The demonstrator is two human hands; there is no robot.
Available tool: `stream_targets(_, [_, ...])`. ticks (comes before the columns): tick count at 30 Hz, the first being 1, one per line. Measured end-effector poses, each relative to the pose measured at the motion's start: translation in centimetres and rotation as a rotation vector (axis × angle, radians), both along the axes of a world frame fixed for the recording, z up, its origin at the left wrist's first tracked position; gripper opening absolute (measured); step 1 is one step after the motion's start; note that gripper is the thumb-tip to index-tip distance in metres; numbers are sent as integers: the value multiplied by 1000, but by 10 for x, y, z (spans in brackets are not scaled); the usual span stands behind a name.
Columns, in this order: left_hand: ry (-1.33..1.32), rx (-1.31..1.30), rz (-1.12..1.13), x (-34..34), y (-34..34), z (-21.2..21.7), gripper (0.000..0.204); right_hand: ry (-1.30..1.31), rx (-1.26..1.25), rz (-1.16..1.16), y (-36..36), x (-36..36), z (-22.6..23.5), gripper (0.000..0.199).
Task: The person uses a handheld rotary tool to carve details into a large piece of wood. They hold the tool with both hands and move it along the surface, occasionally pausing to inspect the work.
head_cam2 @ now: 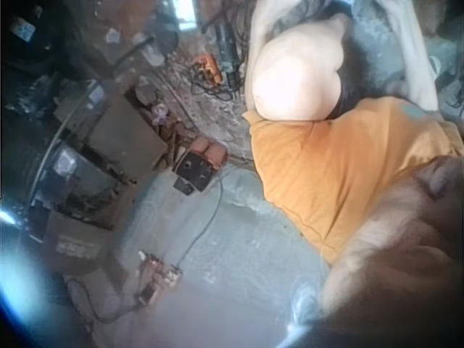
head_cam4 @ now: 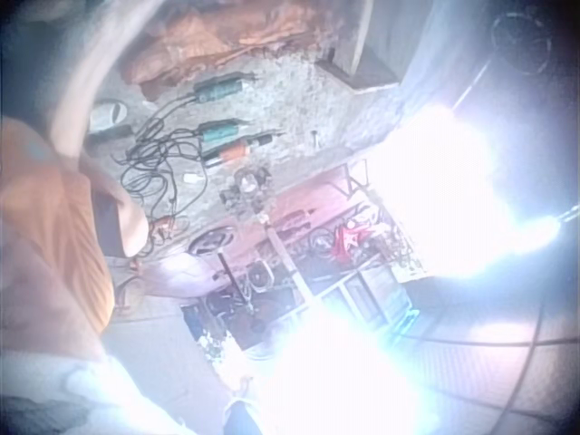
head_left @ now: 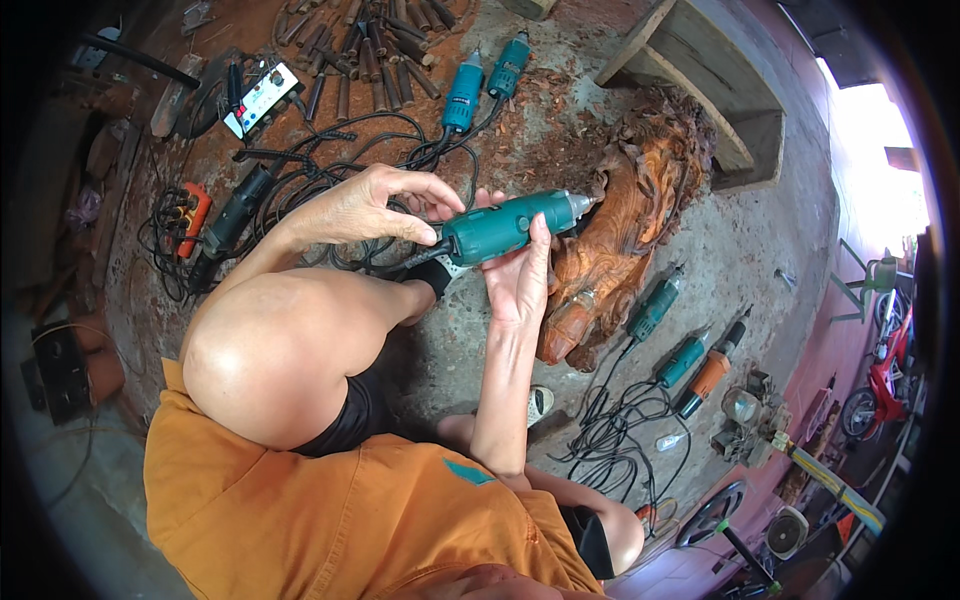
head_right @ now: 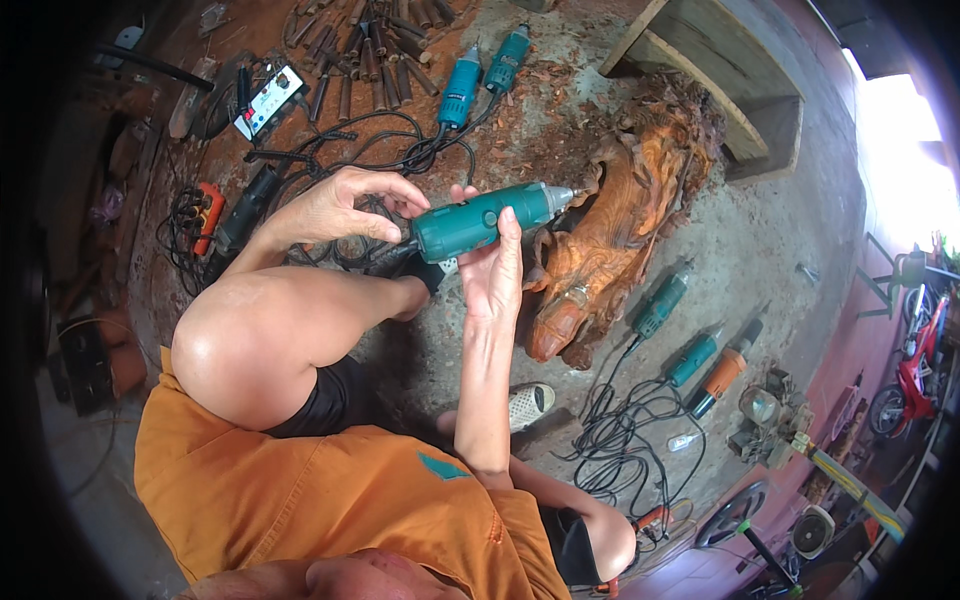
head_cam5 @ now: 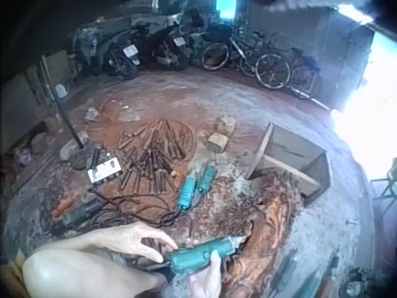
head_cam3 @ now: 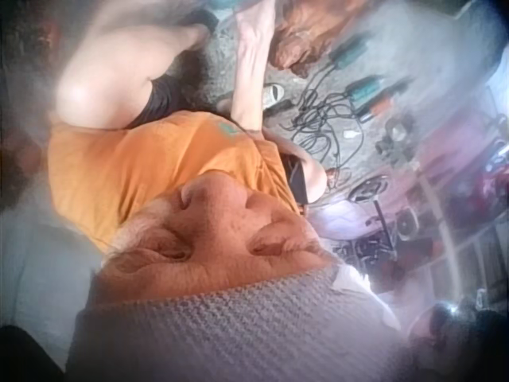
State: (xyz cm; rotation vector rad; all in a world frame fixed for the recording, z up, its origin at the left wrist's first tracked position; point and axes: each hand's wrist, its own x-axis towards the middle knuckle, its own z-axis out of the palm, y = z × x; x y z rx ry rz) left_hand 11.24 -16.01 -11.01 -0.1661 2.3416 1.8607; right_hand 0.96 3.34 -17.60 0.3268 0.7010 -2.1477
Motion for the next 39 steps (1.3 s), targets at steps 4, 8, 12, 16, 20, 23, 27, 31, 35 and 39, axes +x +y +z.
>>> stream_targets(4, [171, -197, -5, 0, 6, -2, 45, -3, -10, 2, -3, 4, 1, 47])
stream_targets(8, [233, -331, -29, -8, 14, 0, 42, 3, -18, 24, 0, 3, 1, 46])
stream_targets(12, [283, -450, -31, -1, 15, 0, 44, 20, -44, 51, -6, 8, -6, 45])
stream_targets(16, [349, -573, -67, 0, 16, 0, 46, -26, -58, 32, -7, 7, 1, 40])
stream_targets(20, [335, -618, -85, -2, 16, -2, 46, -27, -47, 14, -9, 8, -5, 42])
stream_targets(23, [264, -575, -49, 2, 15, -2, 48, -16, -51, 27, -11, 10, -8, 43])
stream_targets(27, [32, -562, -68, 0, 20, 13, 62, -17, -44, 1, -17, 18, -25, 44])
stream_targets(31, [-236, -462, 15, -3, 25, 4, 79, -27, 19, -5, -31, 38, -28, 48])
stream_targets(35, [-164, -583, 36, 4, 21, -20, 77, 225, 176, 107, -47, 66, -49, 63])
stream_targets(39, [-172, -459, 185, 20, 23, -44, 74, 297, 175, 207, -51, 75, -42, 66])
